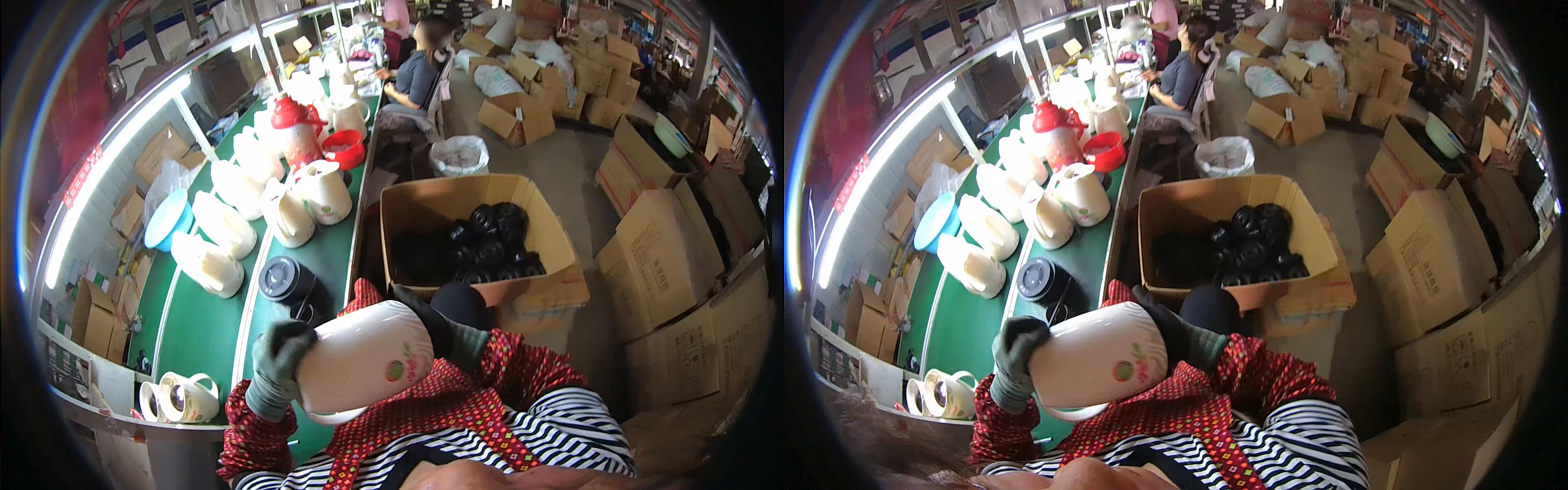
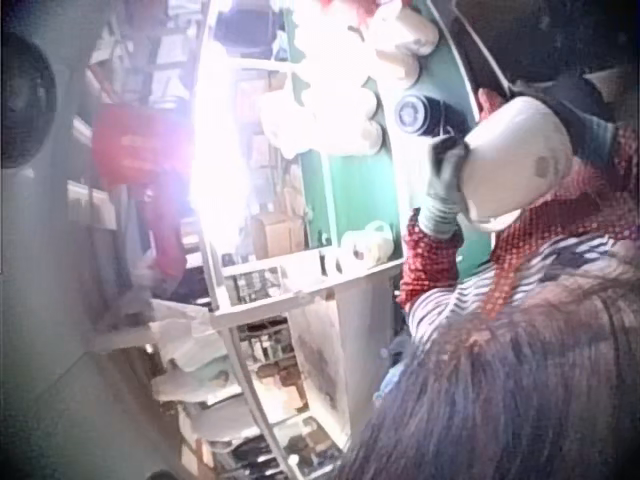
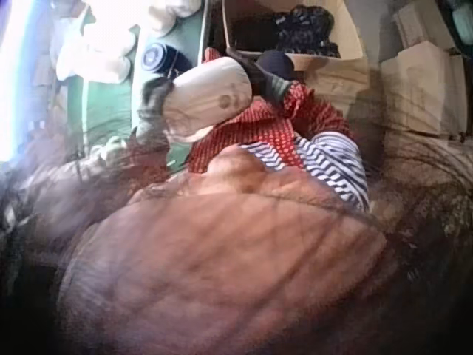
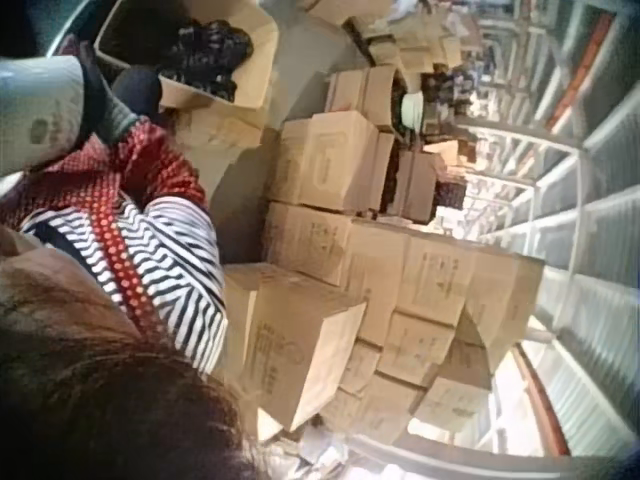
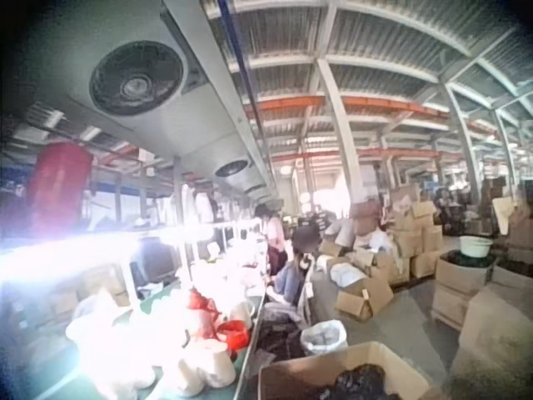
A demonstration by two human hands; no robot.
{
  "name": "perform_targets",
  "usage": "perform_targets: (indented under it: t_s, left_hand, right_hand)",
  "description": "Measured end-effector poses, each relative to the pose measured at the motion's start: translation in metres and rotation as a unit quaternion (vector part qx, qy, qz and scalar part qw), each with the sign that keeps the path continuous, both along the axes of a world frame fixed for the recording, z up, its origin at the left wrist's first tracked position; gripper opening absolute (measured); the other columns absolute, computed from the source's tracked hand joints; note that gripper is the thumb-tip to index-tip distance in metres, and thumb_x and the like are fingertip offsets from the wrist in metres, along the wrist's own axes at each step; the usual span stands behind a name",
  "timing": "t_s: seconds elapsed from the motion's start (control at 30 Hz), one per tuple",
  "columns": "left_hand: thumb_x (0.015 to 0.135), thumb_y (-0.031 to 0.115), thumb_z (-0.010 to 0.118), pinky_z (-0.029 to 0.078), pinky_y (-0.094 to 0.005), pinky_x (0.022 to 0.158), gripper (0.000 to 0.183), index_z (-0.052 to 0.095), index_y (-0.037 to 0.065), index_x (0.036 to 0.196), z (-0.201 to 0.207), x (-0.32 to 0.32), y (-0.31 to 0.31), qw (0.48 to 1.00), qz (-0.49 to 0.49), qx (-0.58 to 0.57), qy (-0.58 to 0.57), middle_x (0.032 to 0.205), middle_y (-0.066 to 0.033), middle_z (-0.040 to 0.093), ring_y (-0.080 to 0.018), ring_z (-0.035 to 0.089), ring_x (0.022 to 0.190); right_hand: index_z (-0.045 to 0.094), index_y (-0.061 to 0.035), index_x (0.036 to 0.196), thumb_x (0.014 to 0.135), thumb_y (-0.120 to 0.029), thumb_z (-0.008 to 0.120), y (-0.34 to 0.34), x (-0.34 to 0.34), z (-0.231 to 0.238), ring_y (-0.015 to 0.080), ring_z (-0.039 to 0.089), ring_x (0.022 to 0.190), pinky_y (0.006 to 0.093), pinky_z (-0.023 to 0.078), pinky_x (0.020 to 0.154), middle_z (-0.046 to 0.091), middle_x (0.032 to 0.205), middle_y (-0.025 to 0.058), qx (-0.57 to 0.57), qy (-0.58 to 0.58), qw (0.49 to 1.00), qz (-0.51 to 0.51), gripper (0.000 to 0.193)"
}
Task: The person assembles white plastic kettles on a green conveyor belt. They pick up each kettle, insert a black base component, and place a black lid on top. Completed kettles are set aside on the belt.
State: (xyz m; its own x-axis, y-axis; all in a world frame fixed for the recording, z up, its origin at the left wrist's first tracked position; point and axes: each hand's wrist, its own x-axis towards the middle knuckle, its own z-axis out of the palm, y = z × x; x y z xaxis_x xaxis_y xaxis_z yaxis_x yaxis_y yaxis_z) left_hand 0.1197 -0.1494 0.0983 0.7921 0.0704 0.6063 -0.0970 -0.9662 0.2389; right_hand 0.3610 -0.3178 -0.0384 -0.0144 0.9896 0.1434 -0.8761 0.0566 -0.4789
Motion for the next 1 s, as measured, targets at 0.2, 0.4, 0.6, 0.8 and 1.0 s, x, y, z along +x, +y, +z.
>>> perform_targets:
  t_s: [0.2,0.4,0.6,0.8,1.0]
  left_hand:
    - [0.107,0.035,0.061,0.049,-0.0447,0.111,0.053,0.052,0.004,0.148,-0.074,-0.018,-0.003,0.794,-0.030,-0.606,0.032,0.143,-0.0171,0.063,-0.0316,0.060,0.131]
    - [0.061,0.018,0.089,0.056,-0.0416,0.077,0.048,0.070,0.002,0.103,0.015,0.012,-0.009,0.998,0.049,-0.025,-0.018,0.104,-0.0184,0.066,-0.0360,0.069,0.089]
    - [0.088,0.022,0.074,0.055,-0.0422,0.090,0.029,0.068,0.003,0.109,-0.049,-0.008,0.021,0.899,0.106,-0.420,-0.056,0.103,-0.0137,0.069,-0.0291,0.069,0.099]
    - [0.095,0.033,0.069,0.049,-0.0401,0.102,0.042,0.064,0.006,0.126,-0.108,0.031,-0.051,0.514,-0.146,-0.841,-0.083,0.128,-0.0143,0.060,-0.0274,0.061,0.119]
    - [0.099,0.044,0.066,0.041,-0.0385,0.115,0.058,0.058,0.009,0.144,-0.079,0.044,-0.096,0.420,-0.135,-0.891,-0.106,0.152,-0.0149,0.051,-0.0262,0.052,0.139]
  right_hand:
    - [0.003,-0.0061,0.170,0.105,-0.031,0.063,-0.011,-0.025,0.011,0.0242,0.026,0.158,0.0376,0.019,0.130,0.020,0.174,0.0099,0.204,-0.438,0.798,-0.359,0.093]
    - [0.037,-0.0046,0.160,0.115,-0.025,0.044,-0.005,0.004,-0.033,0.0202,0.043,0.146,0.0387,0.032,0.126,0.044,0.162,0.0085,0.180,-0.150,0.967,-0.099,0.050]
    - [0.041,-0.0125,0.161,0.108,-0.063,0.045,0.009,-0.013,0.010,0.0219,0.048,0.143,0.0419,0.036,0.123,0.050,0.158,0.0060,0.050,0.064,0.993,0.087,0.073]
    - [0.034,-0.0169,0.166,0.076,-0.064,0.083,-0.049,0.000,0.112,0.0557,0.019,0.155,0.0659,0.022,0.123,0.017,0.170,0.0328,0.202,-0.769,0.539,-0.279,0.113]
    - [0.054,-0.0177,0.152,0.070,-0.065,0.086,-0.036,-0.010,0.141,0.0561,0.031,0.149,0.0675,0.030,0.118,0.030,0.164,0.0317,0.364,-0.763,0.494,-0.206,0.100]
